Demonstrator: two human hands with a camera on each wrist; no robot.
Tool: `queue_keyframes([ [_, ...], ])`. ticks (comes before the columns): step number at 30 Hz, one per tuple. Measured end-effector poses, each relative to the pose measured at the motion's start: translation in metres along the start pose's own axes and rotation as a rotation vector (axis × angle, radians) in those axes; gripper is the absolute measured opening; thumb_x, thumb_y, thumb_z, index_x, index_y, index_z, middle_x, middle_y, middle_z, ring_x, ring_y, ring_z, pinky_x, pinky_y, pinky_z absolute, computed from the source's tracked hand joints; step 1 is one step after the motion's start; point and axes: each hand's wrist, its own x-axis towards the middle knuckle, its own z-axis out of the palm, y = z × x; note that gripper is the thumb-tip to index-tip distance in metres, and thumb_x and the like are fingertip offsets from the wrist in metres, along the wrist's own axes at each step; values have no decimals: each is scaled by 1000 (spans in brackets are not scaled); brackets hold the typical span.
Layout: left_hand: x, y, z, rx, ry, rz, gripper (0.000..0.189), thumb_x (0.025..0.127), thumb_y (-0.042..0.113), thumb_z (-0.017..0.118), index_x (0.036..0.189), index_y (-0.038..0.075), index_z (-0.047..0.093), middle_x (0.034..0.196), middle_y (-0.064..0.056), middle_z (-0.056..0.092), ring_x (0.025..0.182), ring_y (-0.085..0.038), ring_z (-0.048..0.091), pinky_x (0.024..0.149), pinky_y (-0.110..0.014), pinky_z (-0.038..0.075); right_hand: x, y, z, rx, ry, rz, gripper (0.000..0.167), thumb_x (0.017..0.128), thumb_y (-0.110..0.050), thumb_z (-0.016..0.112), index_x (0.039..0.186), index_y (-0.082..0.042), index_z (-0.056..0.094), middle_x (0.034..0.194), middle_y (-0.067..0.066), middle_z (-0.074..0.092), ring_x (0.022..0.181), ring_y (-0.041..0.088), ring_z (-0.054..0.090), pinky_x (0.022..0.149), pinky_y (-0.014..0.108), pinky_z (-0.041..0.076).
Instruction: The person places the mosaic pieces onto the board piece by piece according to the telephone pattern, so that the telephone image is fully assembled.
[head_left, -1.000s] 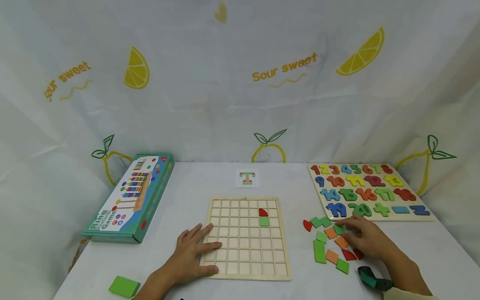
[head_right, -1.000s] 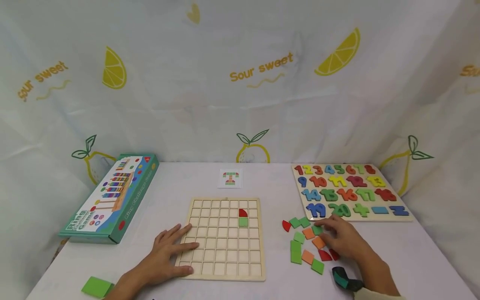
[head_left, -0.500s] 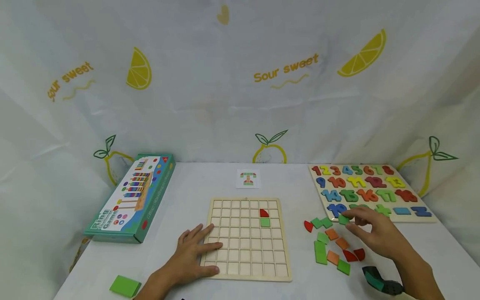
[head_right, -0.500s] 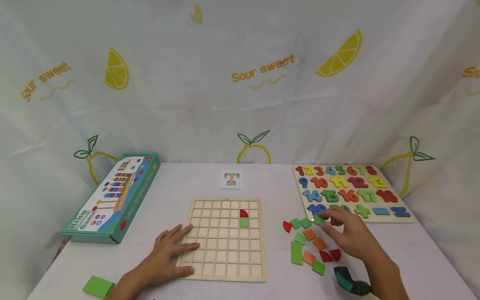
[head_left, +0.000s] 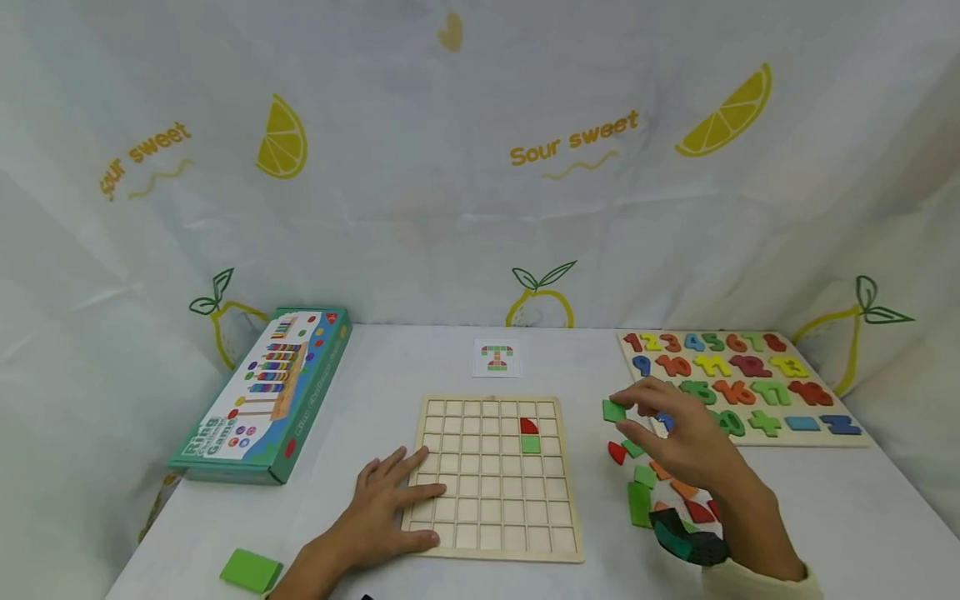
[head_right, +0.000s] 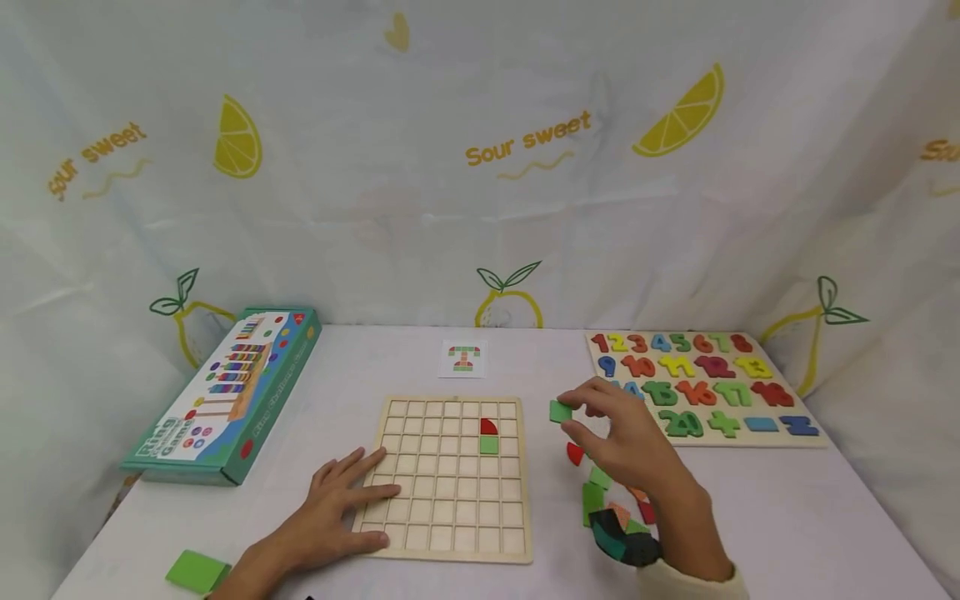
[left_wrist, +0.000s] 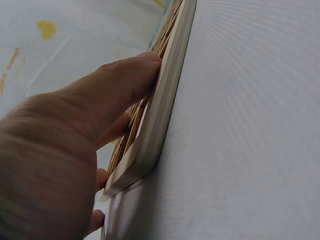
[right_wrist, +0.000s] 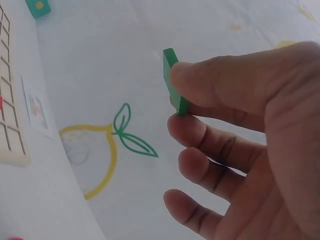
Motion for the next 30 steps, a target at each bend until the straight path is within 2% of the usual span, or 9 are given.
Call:
queue_keyframes([
  [4, 1, -1, 1, 2, 5, 2, 58, 78, 61, 69, 127, 29, 66, 153, -7, 32, 140, -41, 18, 102, -63, 5, 13, -5, 20, 71, 19, -31, 29, 80, 0, 76, 107, -10, 70, 99, -9, 63, 88, 13, 56, 75, 34, 50],
  [9, -1, 0, 2, 2, -8, -6, 58, 78, 60, 70, 127, 29, 66, 153, -8, 32, 140, -41, 18, 102, -64, 5, 24, -8, 48, 123, 34, 11, 26, 83, -3, 75, 108, -9, 70, 100, -8, 63, 89, 15, 55, 78, 40, 51],
  [17, 0, -1, 2, 15, -3, 1, 59, 78, 62, 69, 128, 29, 65, 154, -7, 32, 140, -41, 19, 102, -63, 6, 39, -6, 87, 240, -42, 65, 24, 84, -5, 74, 108, -7, 70, 98, -5, 61, 87, 27, 54, 76, 49, 47],
  [25, 0, -2, 0, 22, 9, 3, 59, 77, 63, 69, 126, 29, 66, 153, -8, 33, 140, -41, 19, 102, -64, 7, 50, -1, 115, 249, -126, 70, 23, 86, -5, 72, 108, -4, 70, 100, -1, 62, 88, 28, 54, 74, 45, 46],
  [30, 1, -1, 0, 22, 13, 2, 59, 77, 62, 70, 126, 29, 67, 153, -7, 33, 140, -41, 19, 102, -64, 7, 55, 2, 126, 225, -167, 125, 21, 87, -7, 72, 107, -5, 71, 99, -1, 63, 91, 26, 55, 75, 41, 46],
])
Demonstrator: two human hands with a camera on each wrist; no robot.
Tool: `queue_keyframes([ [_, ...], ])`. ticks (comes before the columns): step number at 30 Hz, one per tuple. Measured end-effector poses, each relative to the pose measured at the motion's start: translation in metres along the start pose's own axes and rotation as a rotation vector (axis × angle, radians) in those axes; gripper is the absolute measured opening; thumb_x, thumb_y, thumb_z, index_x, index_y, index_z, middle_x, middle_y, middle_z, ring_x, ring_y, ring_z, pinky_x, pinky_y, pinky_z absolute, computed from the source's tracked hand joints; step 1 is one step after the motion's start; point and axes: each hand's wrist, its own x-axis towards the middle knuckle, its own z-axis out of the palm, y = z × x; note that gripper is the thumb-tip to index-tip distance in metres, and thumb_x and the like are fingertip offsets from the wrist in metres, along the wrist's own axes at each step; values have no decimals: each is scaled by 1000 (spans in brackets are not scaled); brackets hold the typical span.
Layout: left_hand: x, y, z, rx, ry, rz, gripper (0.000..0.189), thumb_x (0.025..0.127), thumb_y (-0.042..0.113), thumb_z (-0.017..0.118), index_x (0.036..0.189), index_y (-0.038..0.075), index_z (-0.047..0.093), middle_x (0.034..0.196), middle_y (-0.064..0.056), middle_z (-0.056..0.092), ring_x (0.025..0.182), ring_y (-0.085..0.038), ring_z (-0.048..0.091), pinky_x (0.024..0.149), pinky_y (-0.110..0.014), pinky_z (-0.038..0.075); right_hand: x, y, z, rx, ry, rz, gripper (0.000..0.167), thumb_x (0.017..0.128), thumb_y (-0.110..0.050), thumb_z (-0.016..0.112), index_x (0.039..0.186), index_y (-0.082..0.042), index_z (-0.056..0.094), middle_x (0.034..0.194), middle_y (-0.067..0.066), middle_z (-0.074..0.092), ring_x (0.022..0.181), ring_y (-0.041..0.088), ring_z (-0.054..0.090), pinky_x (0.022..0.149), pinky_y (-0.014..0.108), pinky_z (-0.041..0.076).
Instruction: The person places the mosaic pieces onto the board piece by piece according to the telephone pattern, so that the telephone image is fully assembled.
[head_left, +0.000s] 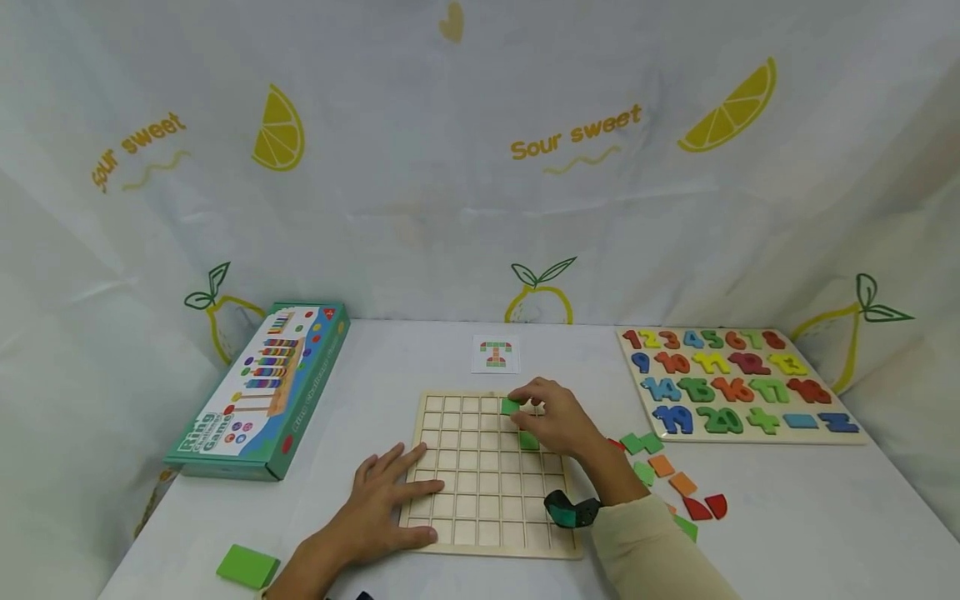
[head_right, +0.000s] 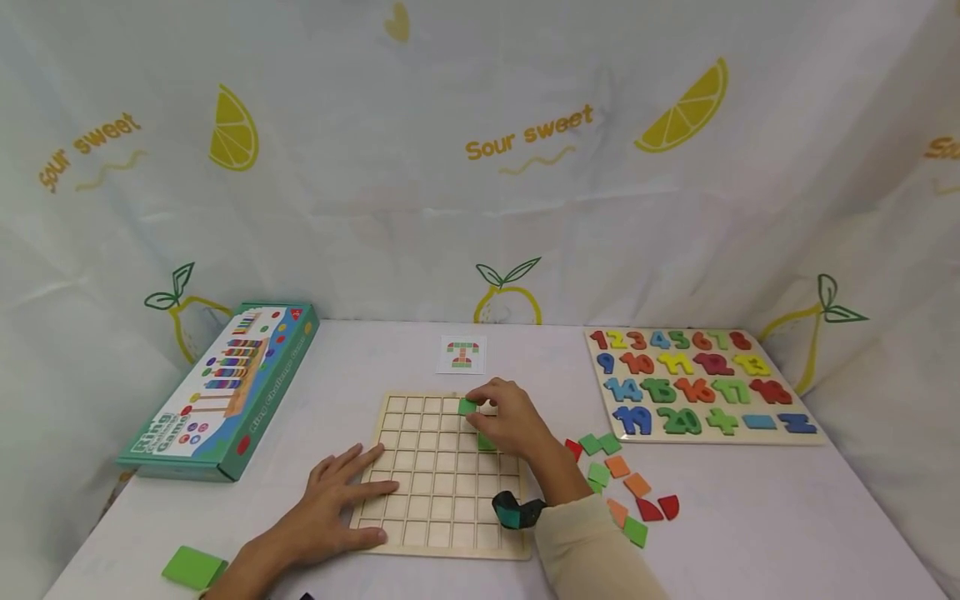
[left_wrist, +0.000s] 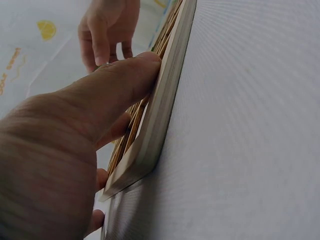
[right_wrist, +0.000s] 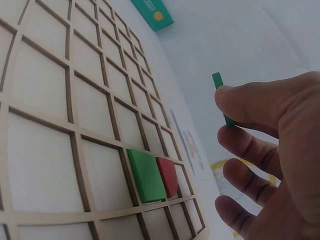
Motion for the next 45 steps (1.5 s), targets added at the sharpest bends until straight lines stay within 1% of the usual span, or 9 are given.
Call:
queue_keyframes([
  [6, 0, 0, 0, 8, 2, -2, 59, 77, 63, 69, 126, 30, 67, 153, -7, 33, 140, -41, 19, 101, -64, 7, 4, 4, 10, -8, -29, 72, 18, 85, -5, 72, 103, -5, 72, 98, 0, 62, 95, 27, 55, 79, 39, 48],
  [11, 0, 0, 0, 6, -1, -2, 59, 77, 63, 68, 126, 30, 67, 153, -7, 33, 140, -40, 19, 102, -64, 6, 5, 6, 15, -56, -56, 113, 17, 85, -6, 73, 102, -6, 72, 97, 2, 59, 93, 26, 56, 78, 39, 50],
  [18, -1, -1, -1, -1, 4, 5, 59, 77, 61, 70, 125, 28, 67, 153, -9, 33, 139, -42, 19, 101, -65, 6, 5, 9, 20, -114, -105, 160, 20, 86, -8, 74, 106, -7, 72, 99, 3, 57, 94, 24, 54, 79, 39, 48],
  [23, -1, -1, -1, 2, 4, 2, 59, 77, 62, 69, 126, 29, 67, 153, -8, 33, 139, -42, 19, 101, -64, 6, 6, 13, 23, -150, -104, 178, 22, 85, -10, 74, 107, -8, 71, 102, 4, 56, 97, 24, 52, 80, 39, 48],
  [28, 0, 0, 0, -1, -5, -4, 60, 77, 63, 68, 126, 28, 67, 153, -8, 32, 140, -42, 18, 102, -64, 6, 4, 15, 22, -168, -102, 162, 27, 84, -10, 73, 111, -6, 70, 102, 5, 56, 95, 23, 52, 78, 38, 48],
  [32, -1, 1, 0, -3, 3, -2, 59, 77, 62, 70, 126, 28, 67, 153, -8, 33, 139, -42, 19, 101, -64, 7, 1, 11, 11, -130, -68, 124, 32, 86, -9, 71, 117, -3, 67, 102, 7, 56, 93, 25, 54, 77, 40, 48],
  [37, -1, 0, -1, 0, 5, -4, 58, 77, 61, 70, 125, 28, 67, 153, -8, 32, 140, -41, 19, 101, -64, 6, -8, -1, -14, -71, -25, 67, 34, 88, -10, 70, 120, 0, 65, 107, 12, 57, 99, 33, 55, 80, 47, 48],
  [41, -1, 0, 0, 0, 2, -1, 58, 77, 60, 70, 126, 29, 67, 154, -7, 32, 140, -40, 18, 102, -64, 6, -19, -8, -38, -105, 36, 18, 33, 85, -8, 73, 117, -2, 67, 107, 12, 57, 101, 34, 55, 82, 51, 48],
  [45, 0, 0, 1, 2, 3, -1, 57, 77, 60, 70, 126, 29, 67, 154, -6, 32, 140, -40, 19, 102, -63, 7, -31, -11, -62, -151, 87, 17, 33, 84, -6, 75, 116, -7, 68, 109, 8, 57, 103, 32, 54, 83, 52, 48],
])
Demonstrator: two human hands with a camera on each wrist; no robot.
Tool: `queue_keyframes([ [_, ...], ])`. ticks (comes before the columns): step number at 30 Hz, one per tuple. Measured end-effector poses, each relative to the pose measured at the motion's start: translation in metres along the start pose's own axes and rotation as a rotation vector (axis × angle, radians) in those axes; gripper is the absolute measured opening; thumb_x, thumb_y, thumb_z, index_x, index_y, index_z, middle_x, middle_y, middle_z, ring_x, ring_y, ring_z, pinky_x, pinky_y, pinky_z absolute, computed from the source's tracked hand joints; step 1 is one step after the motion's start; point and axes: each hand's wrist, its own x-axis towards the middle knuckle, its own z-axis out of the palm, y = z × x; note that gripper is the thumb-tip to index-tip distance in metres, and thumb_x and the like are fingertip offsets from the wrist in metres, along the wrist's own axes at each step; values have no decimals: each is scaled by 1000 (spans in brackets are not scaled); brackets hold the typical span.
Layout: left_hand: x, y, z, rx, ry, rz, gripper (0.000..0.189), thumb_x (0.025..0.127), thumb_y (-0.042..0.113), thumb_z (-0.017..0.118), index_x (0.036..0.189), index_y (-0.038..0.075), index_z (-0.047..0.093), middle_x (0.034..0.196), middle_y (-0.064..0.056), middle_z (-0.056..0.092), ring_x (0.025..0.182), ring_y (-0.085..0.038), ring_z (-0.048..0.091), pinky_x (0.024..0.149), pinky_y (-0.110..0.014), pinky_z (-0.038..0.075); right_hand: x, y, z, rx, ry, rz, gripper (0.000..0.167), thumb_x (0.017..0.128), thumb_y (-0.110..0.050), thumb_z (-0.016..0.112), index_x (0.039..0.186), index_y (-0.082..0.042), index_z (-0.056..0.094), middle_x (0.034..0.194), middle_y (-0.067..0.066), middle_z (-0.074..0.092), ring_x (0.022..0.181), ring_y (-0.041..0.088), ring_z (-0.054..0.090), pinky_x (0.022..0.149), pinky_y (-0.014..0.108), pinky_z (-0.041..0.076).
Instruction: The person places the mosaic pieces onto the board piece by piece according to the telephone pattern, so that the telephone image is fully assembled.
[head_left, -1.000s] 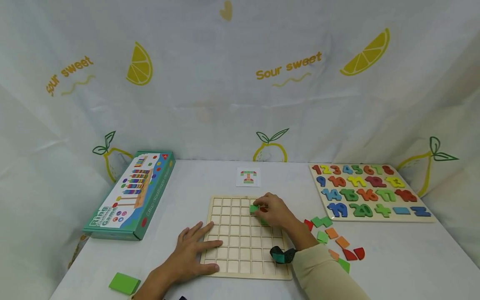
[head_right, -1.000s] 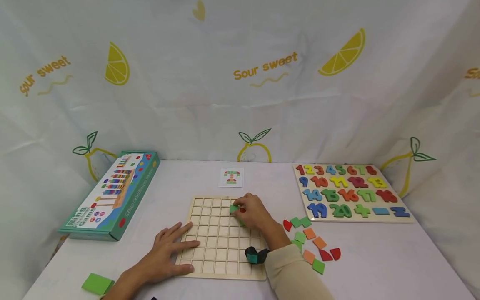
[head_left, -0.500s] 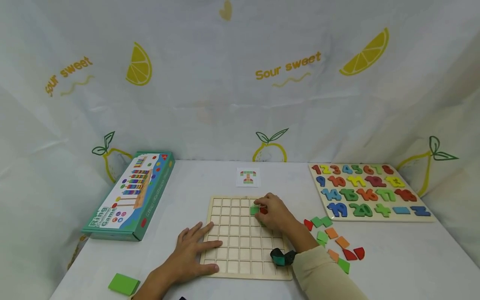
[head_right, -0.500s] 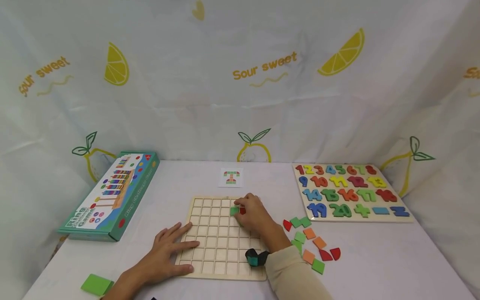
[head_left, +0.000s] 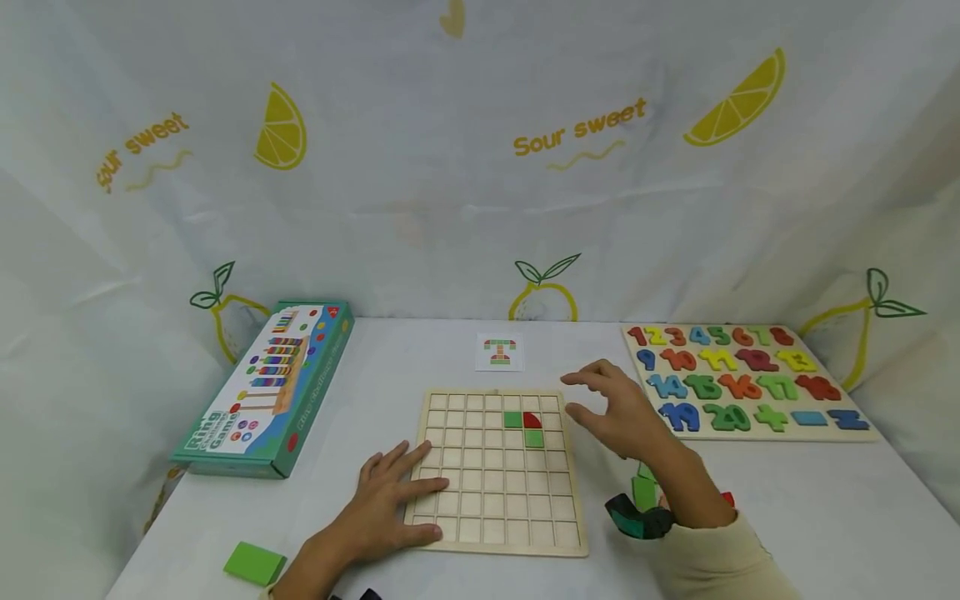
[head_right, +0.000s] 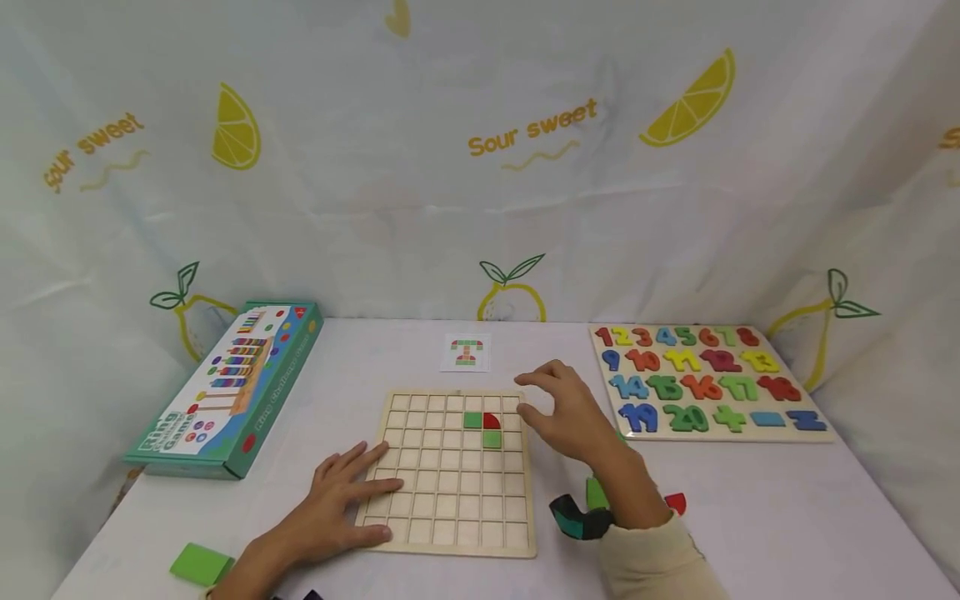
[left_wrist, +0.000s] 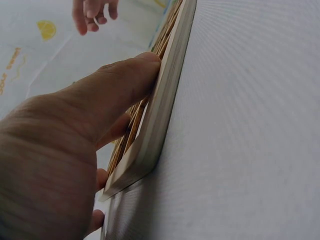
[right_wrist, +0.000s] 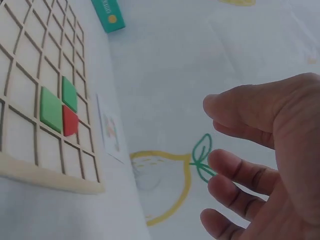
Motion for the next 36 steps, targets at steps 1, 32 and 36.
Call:
queue_keyframes([
  [1, 0, 0, 0, -3, 0, -2, 58, 77, 60, 71, 125, 29, 67, 154, -6, 32, 140, -40, 18, 102, -63, 7, -3, 1, -6, -8, 7, 2, 34, 83, -6, 75, 116, -7, 68, 110, 7, 56, 104, 32, 54, 83, 52, 48],
  [32, 3, -1, 1, 3, -29, -36, 60, 77, 64, 69, 127, 32, 65, 155, -3, 30, 141, -36, 16, 103, -61, 4, -65, 109, -57, -154, -97, 89, 34, 80, 1, 74, 110, -13, 73, 101, 8, 46, 95, 26, 35, 68, 43, 38],
  [36, 2, 0, 0, 3, -27, -33, 60, 77, 63, 69, 127, 31, 65, 155, -3, 30, 141, -36, 16, 103, -61, 5, -65, 114, -51, -218, -137, 130, 38, 77, 1, 74, 109, -18, 74, 101, 8, 46, 95, 29, 35, 68, 42, 38],
])
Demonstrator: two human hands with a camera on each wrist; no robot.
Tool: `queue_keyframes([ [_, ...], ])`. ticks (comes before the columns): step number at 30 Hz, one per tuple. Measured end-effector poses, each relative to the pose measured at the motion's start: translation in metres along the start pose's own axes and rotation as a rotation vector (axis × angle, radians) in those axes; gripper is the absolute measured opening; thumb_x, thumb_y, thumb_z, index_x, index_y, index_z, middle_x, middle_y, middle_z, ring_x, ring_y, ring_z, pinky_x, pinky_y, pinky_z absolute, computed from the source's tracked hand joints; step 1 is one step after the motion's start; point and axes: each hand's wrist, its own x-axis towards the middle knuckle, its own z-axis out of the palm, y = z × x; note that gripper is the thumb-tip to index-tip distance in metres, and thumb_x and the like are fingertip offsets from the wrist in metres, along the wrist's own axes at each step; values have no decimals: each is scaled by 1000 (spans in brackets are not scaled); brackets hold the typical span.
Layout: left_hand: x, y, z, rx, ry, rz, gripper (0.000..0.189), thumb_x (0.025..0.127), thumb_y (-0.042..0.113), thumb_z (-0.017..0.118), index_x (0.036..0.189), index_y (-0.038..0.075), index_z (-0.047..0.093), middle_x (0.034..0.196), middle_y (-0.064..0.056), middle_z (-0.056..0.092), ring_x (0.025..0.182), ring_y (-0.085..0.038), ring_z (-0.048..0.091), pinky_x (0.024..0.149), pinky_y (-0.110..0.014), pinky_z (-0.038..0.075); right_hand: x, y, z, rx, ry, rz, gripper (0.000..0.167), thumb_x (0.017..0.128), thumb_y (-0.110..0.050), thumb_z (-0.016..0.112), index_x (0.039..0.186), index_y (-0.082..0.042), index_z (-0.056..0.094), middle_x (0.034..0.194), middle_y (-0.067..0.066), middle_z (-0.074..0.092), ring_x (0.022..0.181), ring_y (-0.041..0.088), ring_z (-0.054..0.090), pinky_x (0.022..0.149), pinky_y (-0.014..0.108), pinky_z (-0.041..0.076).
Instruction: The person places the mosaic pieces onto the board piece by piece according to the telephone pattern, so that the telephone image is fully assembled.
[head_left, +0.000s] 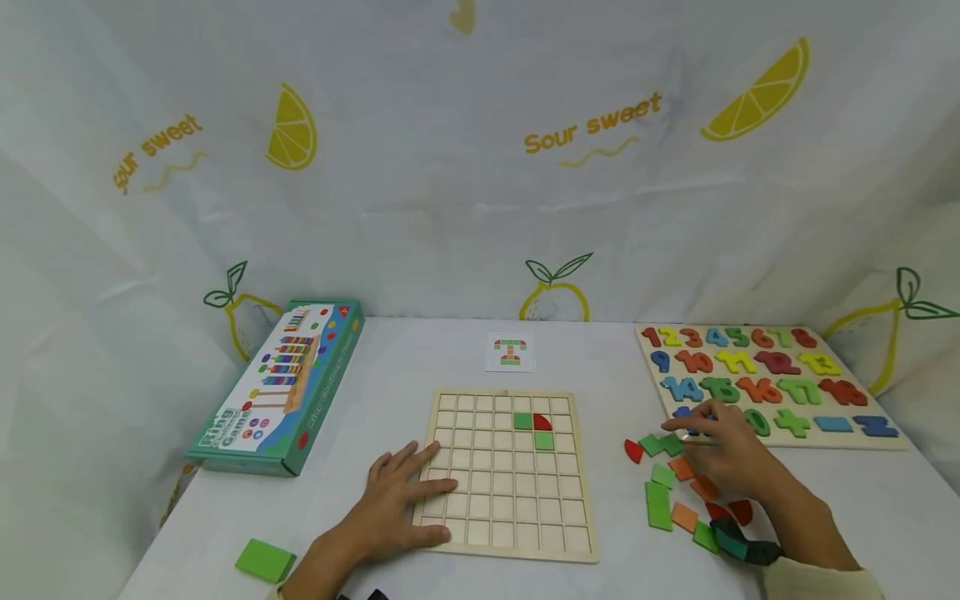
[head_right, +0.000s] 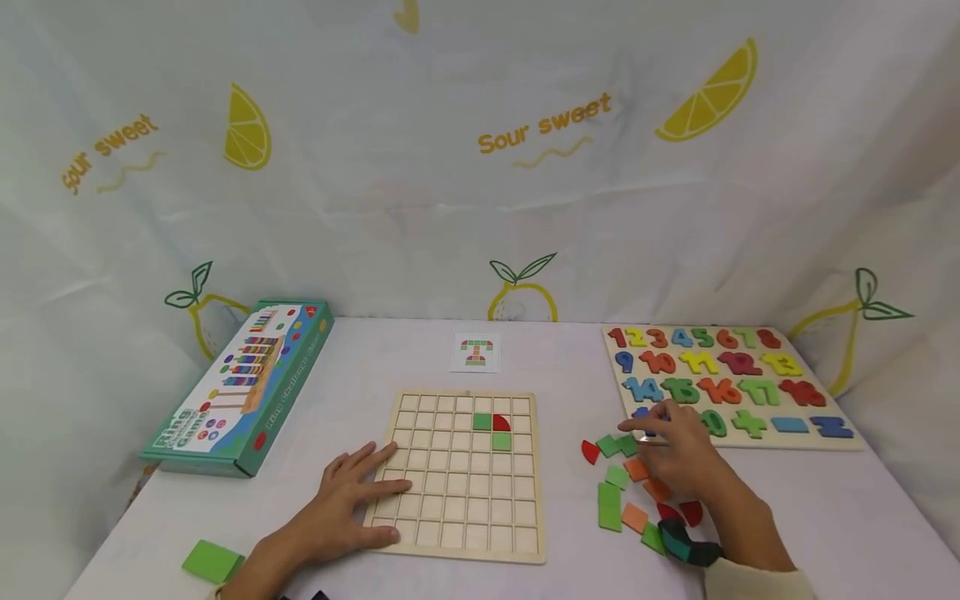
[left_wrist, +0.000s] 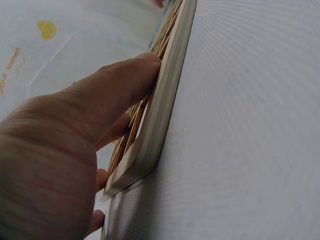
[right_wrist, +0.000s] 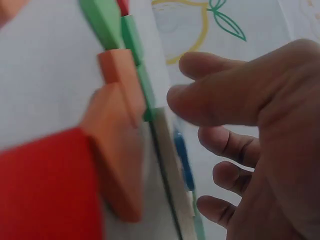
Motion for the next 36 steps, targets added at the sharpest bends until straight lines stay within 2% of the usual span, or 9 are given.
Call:
queue_keyframes([
  [5, 1, 0, -1, 16, -2, 15, 60, 78, 63, 68, 128, 31, 65, 155, -3, 29, 141, -36, 16, 103, -61, 6, 0, -2, 3, -110, -47, 82, 37, 77, -4, 72, 110, -21, 74, 98, 9, 44, 92, 33, 37, 69, 47, 35],
  [12, 0, -2, -2, 17, 1, 8, 60, 77, 63, 69, 128, 31, 65, 155, -3, 30, 141, -37, 16, 103, -62, 6, 2, -5, 7, -157, -50, 70, 29, 79, -9, 74, 106, -21, 74, 95, 8, 40, 89, 33, 37, 69, 49, 32],
  [19, 0, -3, -1, 9, 3, 8, 60, 77, 63, 69, 127, 30, 66, 154, -4, 31, 141, -37, 16, 103, -62, 6, 2, -9, 7, -80, -16, 38, 27, 82, -7, 74, 108, -14, 72, 105, 12, 46, 97, 35, 38, 80, 57, 31],
  [25, 0, -2, -2, 11, -2, 0, 60, 77, 63, 69, 127, 30, 66, 154, -4, 31, 141, -38, 16, 103, -62, 5, 3, -15, 1, 15, -29, 44, 31, 86, -7, 71, 117, -5, 67, 110, 13, 58, 103, 36, 50, 83, 59, 44],
  [30, 0, -1, -1, -4, 3, 2, 60, 77, 62, 69, 127, 29, 66, 154, -5, 31, 141, -38, 16, 103, -62, 5, 2, -25, -7, 45, 34, 33, 34, 86, -5, 72, 119, -2, 65, 113, 17, 62, 104, 39, 55, 84, 61, 44],
  [36, -1, -1, 0, 2, -5, -5, 60, 77, 64, 68, 127, 30, 66, 154, -4, 31, 141, -37, 16, 103, -61, 5, 3, -44, -18, 80, 172, -71, 34, 81, -6, 78, 113, -5, 69, 108, 13, 64, 97, 36, 58, 76, 59, 49],
])
